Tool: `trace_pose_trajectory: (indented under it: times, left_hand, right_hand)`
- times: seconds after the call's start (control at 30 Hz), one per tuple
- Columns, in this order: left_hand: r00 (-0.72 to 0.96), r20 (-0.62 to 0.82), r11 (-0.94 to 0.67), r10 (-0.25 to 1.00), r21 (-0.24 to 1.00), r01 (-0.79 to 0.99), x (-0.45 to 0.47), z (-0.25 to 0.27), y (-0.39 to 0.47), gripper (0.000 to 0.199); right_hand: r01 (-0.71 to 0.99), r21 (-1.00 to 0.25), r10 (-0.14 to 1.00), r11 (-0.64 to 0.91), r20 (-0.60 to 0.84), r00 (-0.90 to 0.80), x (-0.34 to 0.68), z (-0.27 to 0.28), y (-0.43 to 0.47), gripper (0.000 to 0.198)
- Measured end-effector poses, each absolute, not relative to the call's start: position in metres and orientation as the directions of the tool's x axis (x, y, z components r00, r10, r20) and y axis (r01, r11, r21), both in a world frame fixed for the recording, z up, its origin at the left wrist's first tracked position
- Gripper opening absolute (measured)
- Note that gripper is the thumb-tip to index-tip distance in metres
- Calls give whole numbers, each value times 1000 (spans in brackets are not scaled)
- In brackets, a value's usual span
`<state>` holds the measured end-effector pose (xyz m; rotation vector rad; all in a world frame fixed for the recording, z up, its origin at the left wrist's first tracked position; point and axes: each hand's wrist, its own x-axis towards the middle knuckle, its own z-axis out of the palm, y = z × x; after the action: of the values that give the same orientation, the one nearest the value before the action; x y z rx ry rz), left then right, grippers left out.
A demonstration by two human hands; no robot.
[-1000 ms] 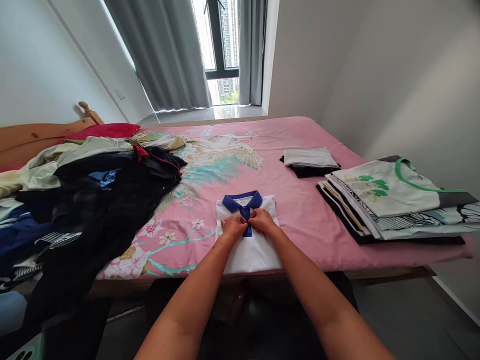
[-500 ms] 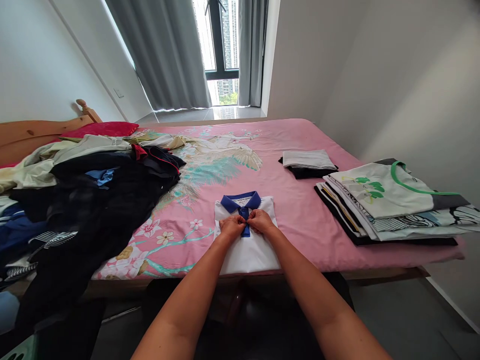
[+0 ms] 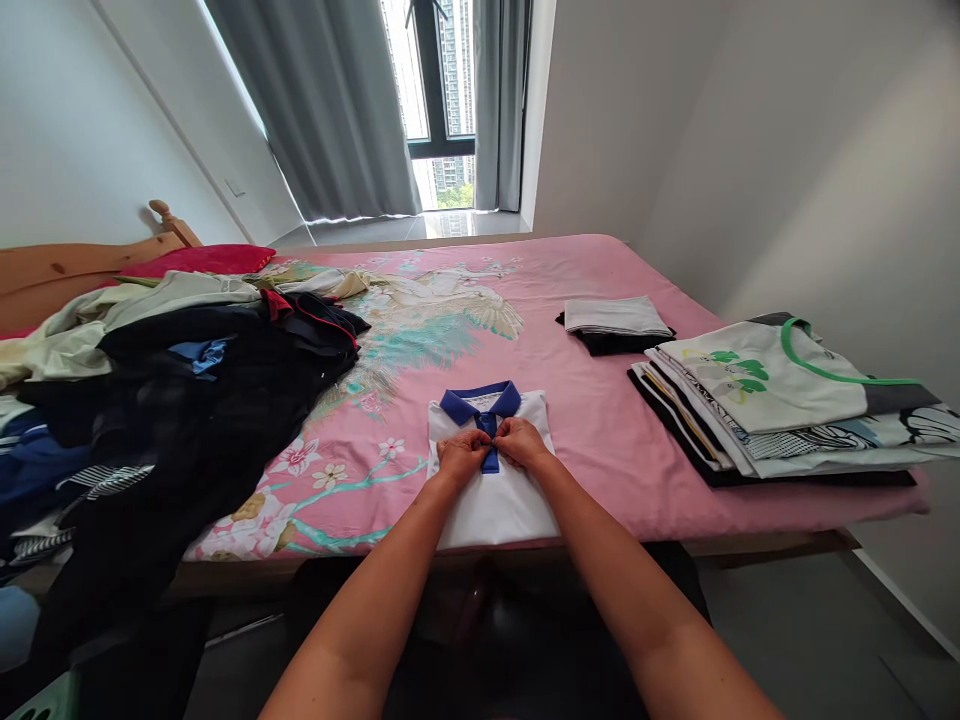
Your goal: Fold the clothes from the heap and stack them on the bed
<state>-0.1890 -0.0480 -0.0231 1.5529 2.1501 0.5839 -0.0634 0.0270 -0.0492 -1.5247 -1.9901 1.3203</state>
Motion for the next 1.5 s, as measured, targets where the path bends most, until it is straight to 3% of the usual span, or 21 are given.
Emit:
trace_pose_trajectory:
  times: [0.43, 0.67, 0.93, 1.17, 1.33, 1.5]
  left_hand:
    - [-88, -111, 122, 990, 348, 930, -192, -10, -45, 24]
    - [40, -114, -5, 993, 299, 954, -197, -10, -41, 23]
    - [-86, -70, 103, 994, 290, 952, -191, -9, -41, 21]
    - [-211, -40, 213, 977, 324, 922, -186, -15, -35, 24]
    - [-330, 31, 288, 943, 416, 863, -201, -22, -37, 34]
    - [-350, 96, 255, 932, 514, 819, -207, -32, -38, 30]
  right_hand:
    - [606, -795, 892, 30, -252, -375, -61, -42, 22, 11]
    - [613, -788, 901, 51, -229, -370, -61, -41, 24, 10]
    - [606, -784, 919, 133, -131, -371, -59, -42, 23, 8]
    - [571, -777, 939, 264, 71, -338, -53, -46, 9, 19]
    - [605, -693, 915, 392, 221, -338, -54, -50, -3, 22]
    - [703, -565, 900, 433, 229, -371, -69, -44, -5, 24]
